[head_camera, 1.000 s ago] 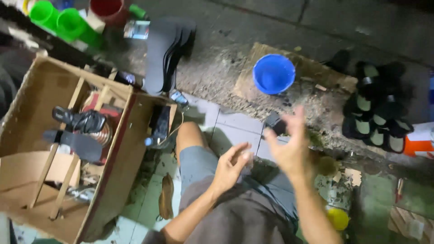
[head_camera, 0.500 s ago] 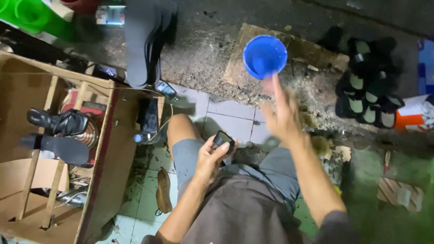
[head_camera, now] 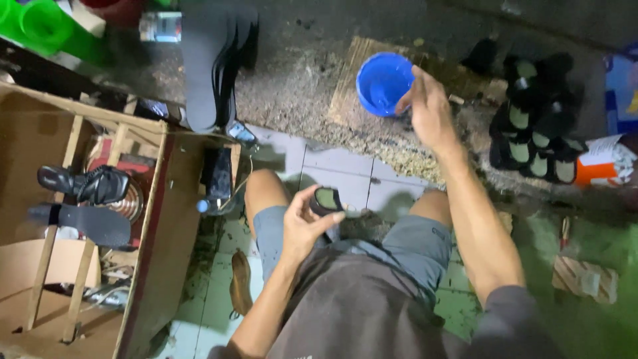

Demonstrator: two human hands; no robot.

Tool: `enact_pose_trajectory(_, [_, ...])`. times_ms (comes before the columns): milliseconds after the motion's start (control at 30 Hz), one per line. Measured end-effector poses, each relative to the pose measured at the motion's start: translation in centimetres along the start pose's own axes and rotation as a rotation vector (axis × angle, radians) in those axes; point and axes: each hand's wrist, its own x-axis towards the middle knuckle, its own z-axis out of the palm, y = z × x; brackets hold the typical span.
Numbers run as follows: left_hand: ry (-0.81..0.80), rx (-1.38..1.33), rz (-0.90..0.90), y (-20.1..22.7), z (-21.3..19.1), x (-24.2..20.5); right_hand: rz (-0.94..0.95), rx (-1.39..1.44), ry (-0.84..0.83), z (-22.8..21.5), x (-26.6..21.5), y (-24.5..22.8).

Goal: Applying adhesive to the edges and surfaces of shoe soles and components manually in a workshop.

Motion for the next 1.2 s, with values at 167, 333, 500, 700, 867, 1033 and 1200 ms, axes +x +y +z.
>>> enact_pose_trajectory(167, [0.079,-0.061,0.389,3.6,3.2,0.2,-0.022,0.258,0.074,0.6,-5.4,-2.2])
enact_pose_trajectory(333, [0.105,-0.034,0.640,3.5,4.8,1.7,-0.302,0.519,0.011,5.1,-12.0,-8.9])
enact_pose_trajectory(500, [-0.003,-0.063,0.793,2.6,5.3,2.1,-0.498,-0.149,0.246,6.7,-13.4,-8.0])
enact_pose_trajectory(700, [0.029,0.029,0.867,2.4,5.6,1.9,-0.526,-0.295,0.295,6.3,-12.9,-7.5])
enact_pose_trajectory(867, [-0.022,0.111,0.815,3.9,5.3,1.7,-0.539,-0.205,0.209,5.9,-12.7,-6.7])
enact_pose_trajectory(1033, [-0.128,0.133,0.721,5.1,4.2,2.0,-0.523,-0.152,0.113,5.7,-12.8,-6.3])
enact_pose_trajectory(1200, [-0.371,0.007,0.392,5.8,2.7,2.7,-0.562,-0.070,0.024,5.2,-12.7,-6.4])
